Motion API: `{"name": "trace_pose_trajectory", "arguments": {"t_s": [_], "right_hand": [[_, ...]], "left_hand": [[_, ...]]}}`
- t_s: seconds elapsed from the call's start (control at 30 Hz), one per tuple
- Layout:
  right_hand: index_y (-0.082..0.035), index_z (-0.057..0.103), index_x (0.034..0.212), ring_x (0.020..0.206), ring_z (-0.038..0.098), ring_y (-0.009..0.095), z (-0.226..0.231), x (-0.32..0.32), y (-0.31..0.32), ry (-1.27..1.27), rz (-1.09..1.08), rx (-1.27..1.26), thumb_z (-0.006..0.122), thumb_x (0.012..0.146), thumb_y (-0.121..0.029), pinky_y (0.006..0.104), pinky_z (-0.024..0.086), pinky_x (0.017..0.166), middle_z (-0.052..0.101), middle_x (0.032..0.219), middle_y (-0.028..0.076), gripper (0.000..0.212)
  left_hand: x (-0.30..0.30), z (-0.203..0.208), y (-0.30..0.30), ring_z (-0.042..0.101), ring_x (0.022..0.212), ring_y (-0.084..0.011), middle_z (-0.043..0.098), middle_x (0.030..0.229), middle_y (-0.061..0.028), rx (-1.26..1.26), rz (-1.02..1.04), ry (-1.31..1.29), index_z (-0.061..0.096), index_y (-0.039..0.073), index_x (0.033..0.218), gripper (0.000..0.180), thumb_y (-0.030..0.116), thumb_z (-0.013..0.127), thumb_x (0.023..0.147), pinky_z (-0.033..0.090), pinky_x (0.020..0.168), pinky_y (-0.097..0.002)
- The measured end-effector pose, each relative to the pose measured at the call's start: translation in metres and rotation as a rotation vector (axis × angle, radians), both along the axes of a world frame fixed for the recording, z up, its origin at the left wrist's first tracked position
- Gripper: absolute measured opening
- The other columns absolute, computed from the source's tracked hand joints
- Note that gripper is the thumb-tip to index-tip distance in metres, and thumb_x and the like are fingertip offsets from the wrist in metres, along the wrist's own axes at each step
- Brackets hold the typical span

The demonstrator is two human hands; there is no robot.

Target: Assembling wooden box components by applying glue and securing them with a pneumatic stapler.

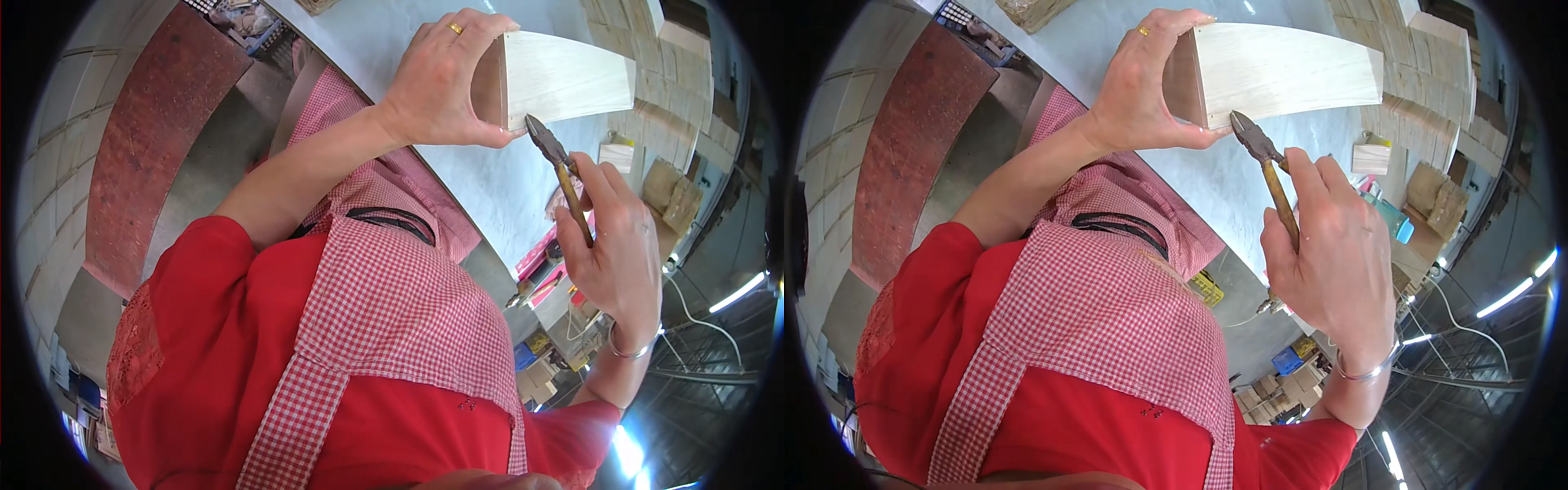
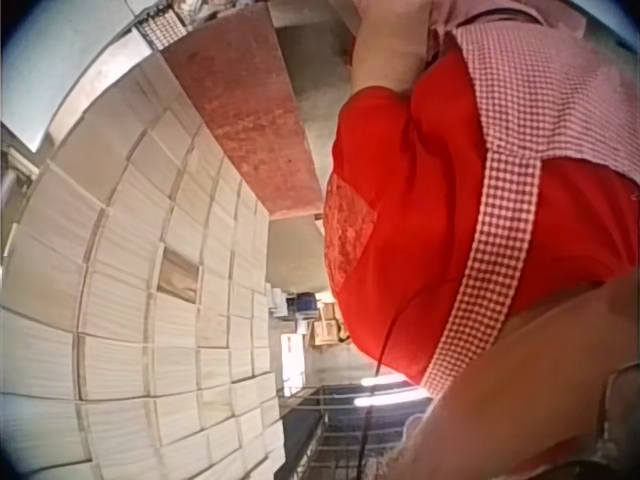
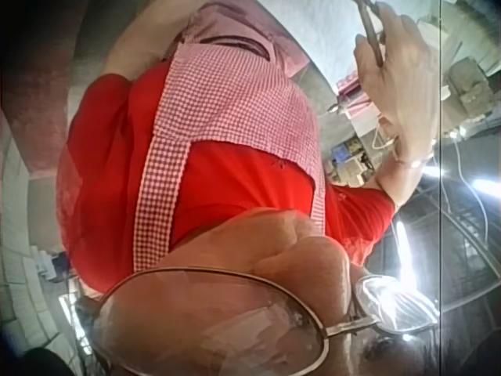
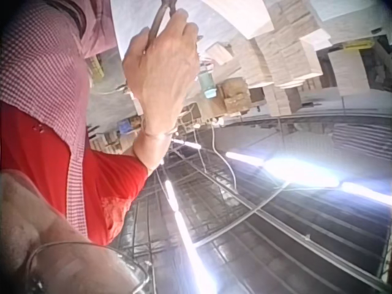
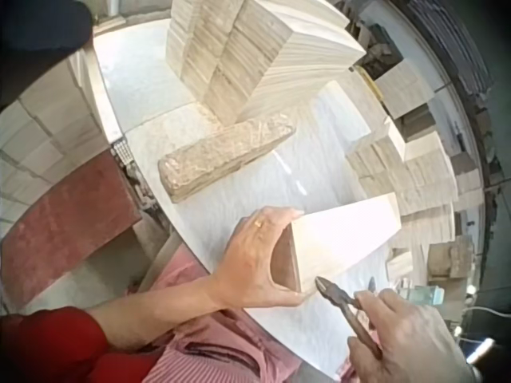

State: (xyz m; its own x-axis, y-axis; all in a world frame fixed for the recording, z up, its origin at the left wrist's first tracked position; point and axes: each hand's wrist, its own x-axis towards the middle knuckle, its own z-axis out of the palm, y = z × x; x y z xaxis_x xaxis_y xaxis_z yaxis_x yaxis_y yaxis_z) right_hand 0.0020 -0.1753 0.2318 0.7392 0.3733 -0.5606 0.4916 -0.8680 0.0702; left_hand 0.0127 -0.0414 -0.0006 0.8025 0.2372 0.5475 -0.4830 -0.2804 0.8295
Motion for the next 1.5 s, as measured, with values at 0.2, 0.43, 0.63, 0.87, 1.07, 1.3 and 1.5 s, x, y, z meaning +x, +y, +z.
{"name": "trace_pose_trajectory", "arguments": {"t_s": [0.2,0.43,0.63,0.87,1.07,1.3,1.5], "right_hand": [[0.005,0.054,0.119,0.068,0.063,0.037,0.000,0.004,0.004,-0.018,0.112,-0.088,0.067,0.080,-0.006,0.0451,0.048,0.060,0.057,0.083,0.019,0.043],[0.008,0.055,0.116,0.062,0.060,0.030,-0.026,-0.011,-0.026,0.049,-0.133,0.209,0.066,0.080,-0.001,0.0398,0.047,0.057,0.058,0.075,0.017,0.038],[0.007,0.056,0.119,0.057,0.052,0.020,-0.059,-0.039,-0.039,-0.096,-0.229,0.473,0.066,0.081,0.000,0.0315,0.043,0.056,0.056,0.074,0.012,0.041],[0.005,0.056,0.123,0.058,0.050,0.014,-0.054,-0.024,-0.054,-0.101,-0.248,0.519,0.065,0.085,-0.003,0.0290,0.043,0.056,0.059,0.077,0.008,0.040],[-0.001,0.058,0.126,0.061,0.052,0.009,-0.036,0.021,-0.066,0.044,-0.190,0.625,0.065,0.093,-0.011,0.0274,0.043,0.055,0.061,0.079,0.003,0.036],[-0.002,0.057,0.104,0.055,0.043,0.011,-0.054,0.044,-0.072,0.084,-0.136,0.595,0.071,0.092,-0.020,0.0276,0.037,0.051,0.051,0.064,0.004,0.027],[-0.003,0.050,0.091,0.052,0.037,0.017,-0.061,0.058,-0.064,0.068,-0.029,0.520,0.073,0.090,-0.023,0.0304,0.035,0.050,0.042,0.059,0.008,0.031]], "left_hand": [[0.000,0.011,0.007,0.053,0.115,-0.0388,0.053,0.121,-0.0206,-0.026,-0.066,0.014,0.042,0.001,0.135,0.097,0.031,0.088,0.055,0.041,0.100,-0.0454],[-0.001,0.011,0.008,0.053,0.115,-0.0388,0.053,0.122,-0.0205,-0.023,-0.068,0.024,0.042,0.001,0.135,0.097,0.030,0.087,0.054,0.041,0.100,-0.0453],[-0.002,0.010,0.006,0.052,0.116,-0.0389,0.053,0.123,-0.0206,-0.019,-0.061,0.010,0.042,0.002,0.135,0.097,0.031,0.087,0.055,0.041,0.101,-0.0454],[-0.001,0.013,0.008,0.054,0.115,-0.0374,0.054,0.121,-0.0202,-0.020,-0.052,0.035,0.043,0.001,0.134,0.094,0.032,0.087,0.057,0.042,0.100,-0.0440],[0.016,0.016,0.035,0.057,0.112,-0.0355,0.055,0.120,-0.0204,-0.099,-0.252,0.061,0.044,0.000,0.134,0.095,0.032,0.088,0.056,0.045,0.098,-0.0412],[0.034,0.013,0.049,0.057,0.115,-0.0296,0.056,0.123,-0.0191,-0.045,-0.543,0.080,0.045,-0.001,0.135,0.097,0.031,0.089,0.055,0.044,0.100,-0.0375],[0.034,0.012,0.048,0.057,0.115,-0.0262,0.057,0.122,-0.0169,-0.052,-0.548,0.091,0.045,0.000,0.136,0.097,0.030,0.089,0.055,0.044,0.099,-0.0359]]}}
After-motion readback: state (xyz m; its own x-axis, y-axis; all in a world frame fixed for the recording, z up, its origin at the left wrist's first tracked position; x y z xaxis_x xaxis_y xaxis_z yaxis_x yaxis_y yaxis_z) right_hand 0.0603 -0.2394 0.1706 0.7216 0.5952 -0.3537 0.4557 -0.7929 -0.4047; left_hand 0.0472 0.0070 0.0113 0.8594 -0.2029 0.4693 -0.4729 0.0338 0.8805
